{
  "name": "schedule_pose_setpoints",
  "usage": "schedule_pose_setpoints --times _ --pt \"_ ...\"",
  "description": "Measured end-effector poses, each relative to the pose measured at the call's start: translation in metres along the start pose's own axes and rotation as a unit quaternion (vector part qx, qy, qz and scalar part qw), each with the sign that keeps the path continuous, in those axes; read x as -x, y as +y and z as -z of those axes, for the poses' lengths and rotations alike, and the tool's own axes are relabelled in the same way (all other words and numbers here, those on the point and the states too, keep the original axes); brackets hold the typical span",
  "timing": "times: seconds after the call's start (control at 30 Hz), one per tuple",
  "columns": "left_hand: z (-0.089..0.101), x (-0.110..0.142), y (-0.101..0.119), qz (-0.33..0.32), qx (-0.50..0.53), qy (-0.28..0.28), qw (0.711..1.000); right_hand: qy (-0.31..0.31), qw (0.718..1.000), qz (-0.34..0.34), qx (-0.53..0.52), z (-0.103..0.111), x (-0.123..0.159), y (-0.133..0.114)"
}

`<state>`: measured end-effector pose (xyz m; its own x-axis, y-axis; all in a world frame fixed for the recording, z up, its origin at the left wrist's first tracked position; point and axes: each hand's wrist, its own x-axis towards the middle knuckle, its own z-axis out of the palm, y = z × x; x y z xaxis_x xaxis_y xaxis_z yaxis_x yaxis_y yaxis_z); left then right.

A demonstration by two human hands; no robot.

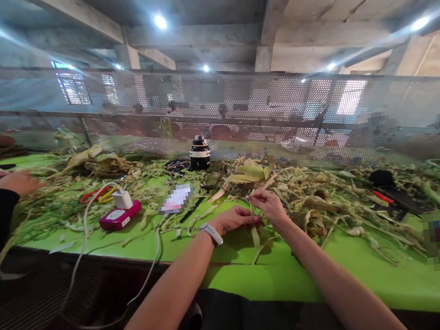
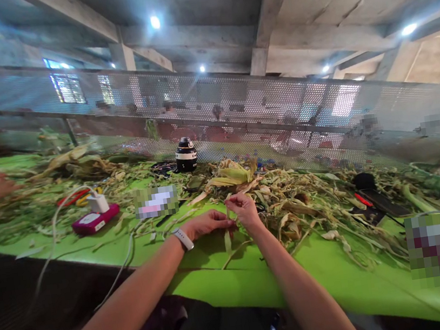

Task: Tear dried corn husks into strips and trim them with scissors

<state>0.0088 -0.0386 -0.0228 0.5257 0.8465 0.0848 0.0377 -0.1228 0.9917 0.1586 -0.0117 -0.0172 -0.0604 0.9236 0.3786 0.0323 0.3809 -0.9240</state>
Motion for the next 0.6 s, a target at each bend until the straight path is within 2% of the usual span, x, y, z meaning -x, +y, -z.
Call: schedule_pose_setpoints --times 0.1,0.17,0.27,0.37,0.47,0.6 --pt "0.001 -0.003 -0.001 0.024 0.085 0.021 0.996 0.021 0.998 -0.046 -0.037 0.005 -0.002 -0.004" --pt "0.002 -0.007 -0.001 0.020 0.150 0.074 0.986 0.031 0.992 -0.091 -0.076 0.009 -0.003 -0.007" --pt "0.004 -0.010 -0.001 0.014 0.202 0.115 0.972 0.009 0.986 -0.141 -0.088 0.014 -0.001 -0.011" --pt "0.005 -0.011 -0.002 0.012 0.220 0.125 0.967 -0.032 0.988 -0.131 -0.073 0.013 0.003 -0.013" --pt "0.005 -0.009 -0.005 0.014 0.173 0.111 0.979 -0.054 0.991 -0.104 -0.070 0.009 0.005 -0.013" --pt "0.006 -0.007 -0.004 0.020 0.122 0.081 0.989 -0.013 0.995 -0.075 -0.068 0.004 0.005 -0.009"
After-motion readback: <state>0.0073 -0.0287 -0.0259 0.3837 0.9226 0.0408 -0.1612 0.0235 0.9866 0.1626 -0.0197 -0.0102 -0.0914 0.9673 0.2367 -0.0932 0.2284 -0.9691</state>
